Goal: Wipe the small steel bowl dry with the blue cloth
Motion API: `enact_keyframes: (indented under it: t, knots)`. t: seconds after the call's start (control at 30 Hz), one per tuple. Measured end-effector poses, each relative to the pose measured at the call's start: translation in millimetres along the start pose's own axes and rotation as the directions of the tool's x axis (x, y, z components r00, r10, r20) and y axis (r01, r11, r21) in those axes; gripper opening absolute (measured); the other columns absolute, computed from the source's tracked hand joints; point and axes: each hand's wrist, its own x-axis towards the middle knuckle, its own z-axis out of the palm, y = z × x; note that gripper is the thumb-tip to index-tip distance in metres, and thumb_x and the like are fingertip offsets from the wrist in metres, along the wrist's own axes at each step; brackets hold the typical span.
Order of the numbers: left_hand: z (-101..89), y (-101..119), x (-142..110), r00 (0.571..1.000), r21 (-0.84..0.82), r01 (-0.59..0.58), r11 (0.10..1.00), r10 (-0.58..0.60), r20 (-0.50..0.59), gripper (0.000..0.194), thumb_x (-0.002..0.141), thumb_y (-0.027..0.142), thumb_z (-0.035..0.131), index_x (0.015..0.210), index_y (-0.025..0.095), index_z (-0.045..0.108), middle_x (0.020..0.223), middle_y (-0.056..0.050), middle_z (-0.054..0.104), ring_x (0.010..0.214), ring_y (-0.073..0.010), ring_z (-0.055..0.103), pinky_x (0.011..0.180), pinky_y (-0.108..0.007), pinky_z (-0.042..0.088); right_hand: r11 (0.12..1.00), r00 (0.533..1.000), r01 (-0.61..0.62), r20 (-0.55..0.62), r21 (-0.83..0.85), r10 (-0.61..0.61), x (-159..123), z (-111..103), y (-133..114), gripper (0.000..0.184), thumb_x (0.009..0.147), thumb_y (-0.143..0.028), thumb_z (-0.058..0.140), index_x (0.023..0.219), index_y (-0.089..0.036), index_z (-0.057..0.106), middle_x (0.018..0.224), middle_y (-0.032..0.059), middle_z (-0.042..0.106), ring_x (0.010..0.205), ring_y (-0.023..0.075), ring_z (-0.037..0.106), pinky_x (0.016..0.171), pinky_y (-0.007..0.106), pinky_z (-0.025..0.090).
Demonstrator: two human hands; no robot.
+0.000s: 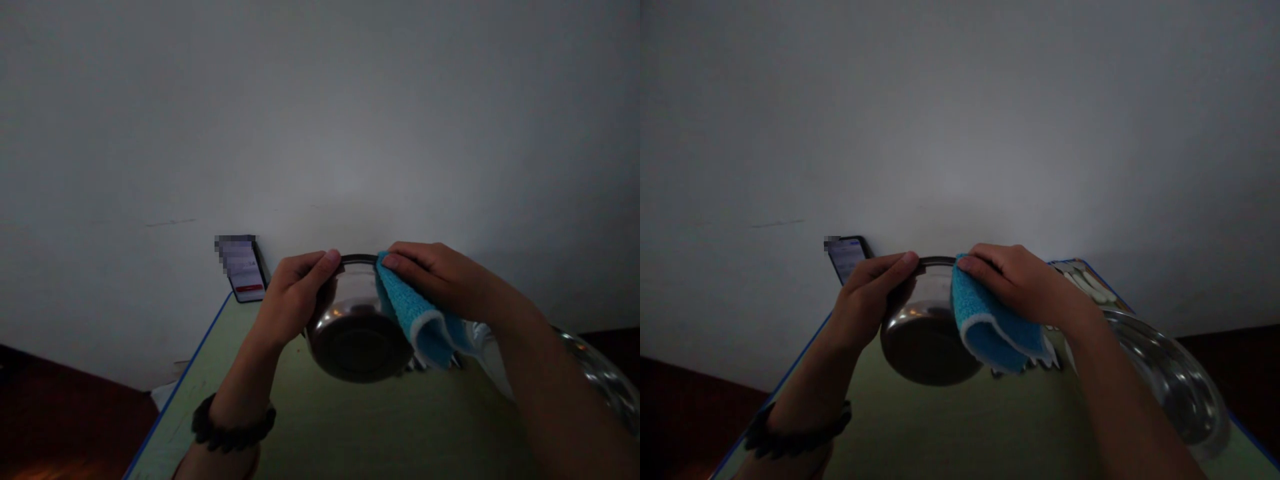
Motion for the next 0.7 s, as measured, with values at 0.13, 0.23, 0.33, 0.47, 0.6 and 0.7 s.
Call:
enact_keyframes:
  t: [0.13,0.23,0.33,0.47,0.6,0.7]
  knots:
    - [-0.9,0.5,0.0,0.995,-0.011,-0.012,1.0,0.011,-0.102,0.037,0.08,0.041,0.051,0.052,0.017,0.046,0.047,0.005,0.036,0.041,-0.0065,0.03,0.037,-0.021,0.019,0.998,0.998,-0.014,-0.063,0.055,0.018,-0.6,1.1,-0.5,0.028,0.09,-0.036,0.037,0.07,-0.02,0.048,0.062,-0.005,0.048,0.058,0.0084,0.046,0.057,0.022,0.034]
    - [-1.1,0.9,-0.7,0.995,-0.021,-0.025,0.999,0.023,-0.101,0.037,0.08,0.04,0.052,0.051,0.017,0.046,0.047,0.004,0.037,0.042,-0.0067,0.032,0.037,-0.021,0.021,0.991,0.993,0.007,-0.119,0.131,0.008,1.4,8.0,-5.5,0.029,0.09,-0.035,0.037,0.067,-0.02,0.045,0.06,-0.0059,0.045,0.056,0.0075,0.044,0.056,0.022,0.033]
    - [-0.7,0.3,-1.4,0.996,-0.002,-0.047,0.999,0.047,-0.073,0.035,0.08,0.039,0.052,0.052,0.018,0.047,0.047,0.004,0.038,0.041,-0.0066,0.032,0.036,-0.021,0.021,0.987,0.988,0.043,-0.155,0.153,-0.019,4.1,15.2,-8.4,0.03,0.09,-0.034,0.037,0.065,-0.02,0.044,0.059,-0.0062,0.044,0.055,0.0071,0.041,0.056,0.022,0.031]
    - [1.0,-0.2,-1.8,0.995,0.022,-0.075,0.997,0.076,-0.06,0.035,0.08,0.038,0.052,0.053,0.017,0.05,0.046,0.004,0.036,0.04,-0.0062,0.03,0.035,-0.02,0.019,0.987,0.989,0.047,-0.145,0.154,-0.024,5.8,18.5,-7.6,0.032,0.09,-0.038,0.038,0.065,-0.019,0.045,0.058,-0.0062,0.043,0.055,0.0071,0.04,0.055,0.022,0.03]
    - [2.4,-0.9,-0.8,0.993,-0.04,-0.068,0.997,0.063,-0.104,0.036,0.078,0.037,0.055,0.049,0.017,0.047,0.044,0.004,0.035,0.039,-0.0064,0.029,0.035,-0.021,0.019,0.978,0.988,0.045,-0.155,0.204,-0.013,5.9,16.9,-6.3,0.037,0.089,-0.044,0.036,0.063,-0.019,0.044,0.057,-0.0058,0.041,0.055,0.0073,0.039,0.054,0.022,0.03]
    - [0.7,-3.3,1.0,0.976,-0.127,-0.079,0.989,0.05,-0.213,0.035,0.075,0.039,0.057,0.049,0.018,0.05,0.044,0.004,0.038,0.038,-0.0066,0.031,0.036,-0.022,0.02,0.957,0.977,0.053,-0.213,0.285,0.009,6.1,17.4,-5.6,0.037,0.088,-0.045,0.038,0.062,-0.019,0.043,0.057,-0.0058,0.039,0.054,0.0072,0.037,0.053,0.022,0.03]
